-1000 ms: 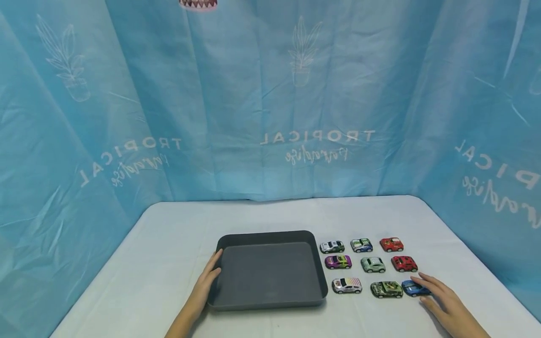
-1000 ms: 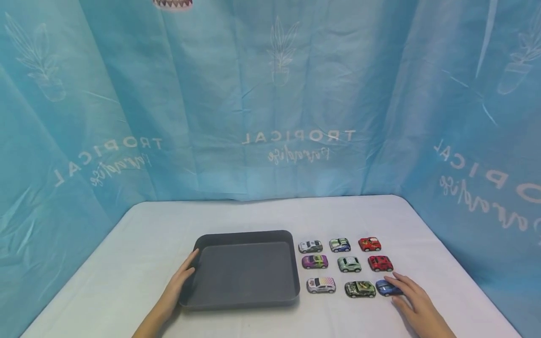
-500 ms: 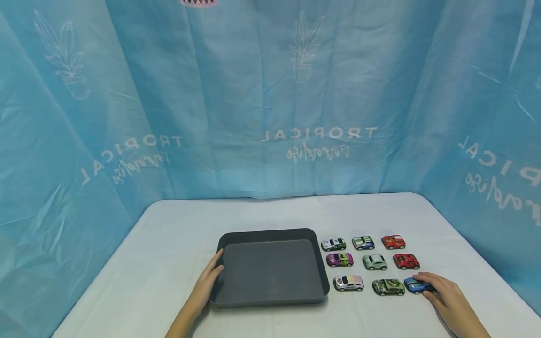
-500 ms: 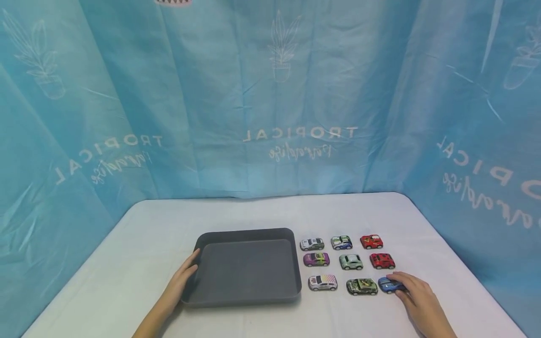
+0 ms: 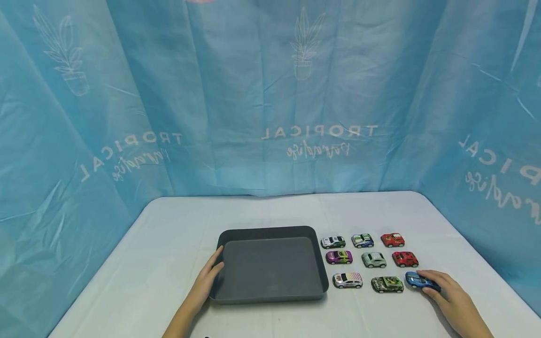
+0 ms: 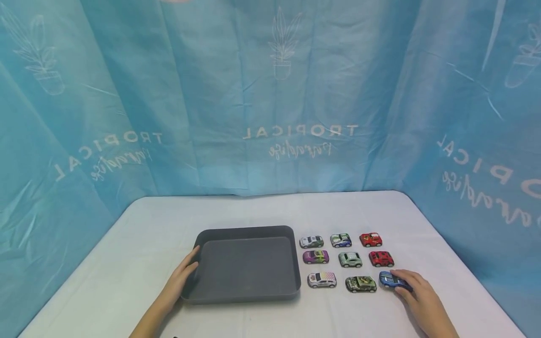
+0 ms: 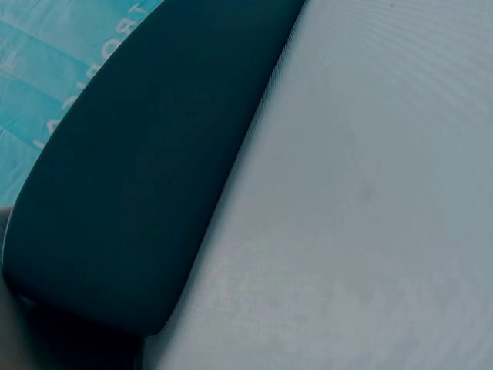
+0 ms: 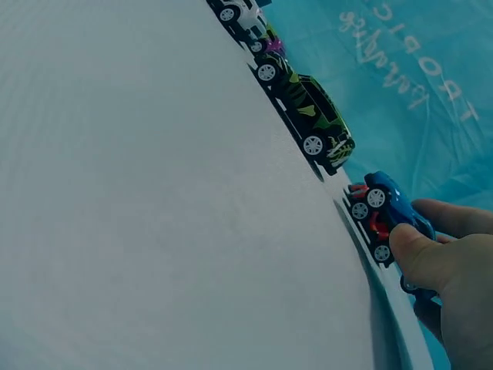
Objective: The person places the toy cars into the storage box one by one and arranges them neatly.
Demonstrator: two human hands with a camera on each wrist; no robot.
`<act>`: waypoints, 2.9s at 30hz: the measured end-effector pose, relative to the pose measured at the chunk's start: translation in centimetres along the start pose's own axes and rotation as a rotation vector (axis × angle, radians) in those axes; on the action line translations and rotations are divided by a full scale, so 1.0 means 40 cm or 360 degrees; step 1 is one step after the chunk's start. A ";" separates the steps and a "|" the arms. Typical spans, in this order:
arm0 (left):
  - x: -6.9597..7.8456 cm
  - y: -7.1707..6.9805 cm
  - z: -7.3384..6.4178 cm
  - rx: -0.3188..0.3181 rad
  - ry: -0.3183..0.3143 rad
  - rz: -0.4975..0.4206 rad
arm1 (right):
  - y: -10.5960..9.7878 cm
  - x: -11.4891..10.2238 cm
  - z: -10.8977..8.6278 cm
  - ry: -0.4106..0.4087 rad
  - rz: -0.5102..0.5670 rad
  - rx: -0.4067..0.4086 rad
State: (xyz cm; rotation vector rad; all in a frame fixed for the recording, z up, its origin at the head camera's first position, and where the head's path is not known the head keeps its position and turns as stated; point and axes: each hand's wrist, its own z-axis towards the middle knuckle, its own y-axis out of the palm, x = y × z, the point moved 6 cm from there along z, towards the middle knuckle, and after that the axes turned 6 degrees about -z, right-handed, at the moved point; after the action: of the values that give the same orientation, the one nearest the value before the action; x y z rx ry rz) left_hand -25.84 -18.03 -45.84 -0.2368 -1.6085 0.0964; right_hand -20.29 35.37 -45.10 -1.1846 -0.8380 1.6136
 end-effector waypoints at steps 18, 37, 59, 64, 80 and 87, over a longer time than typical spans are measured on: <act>-0.010 -0.004 0.000 0.0008 -0.0017 -0.0009 | 0.001 -0.027 0.002 0.0181 0.0029 -0.0258; -0.010 -0.001 0.007 0.0026 0.0004 -0.0016 | -0.026 -0.150 0.015 -0.0067 0.0067 -0.0012; -0.007 -0.002 0.009 0.0044 0.0019 -0.0022 | -0.066 -0.385 0.111 -0.0593 -0.0027 0.0229; -0.009 -0.001 0.009 0.0045 0.0018 -0.0029 | -0.056 -0.435 0.122 -0.0716 0.0013 0.0286; -0.004 -0.002 0.005 0.0045 0.0026 -0.0034 | -0.026 -0.573 0.123 -0.1009 0.0019 0.0260; -0.003 -0.003 0.004 0.0049 0.0039 -0.0043 | -0.001 -0.617 0.124 -0.1108 0.0115 0.0182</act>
State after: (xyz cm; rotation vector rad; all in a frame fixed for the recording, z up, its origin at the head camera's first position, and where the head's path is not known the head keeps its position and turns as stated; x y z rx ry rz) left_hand -26.02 -18.18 -45.95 -0.1915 -1.5845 0.0972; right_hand -22.58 12.11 -35.79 -0.5623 -1.1154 2.1413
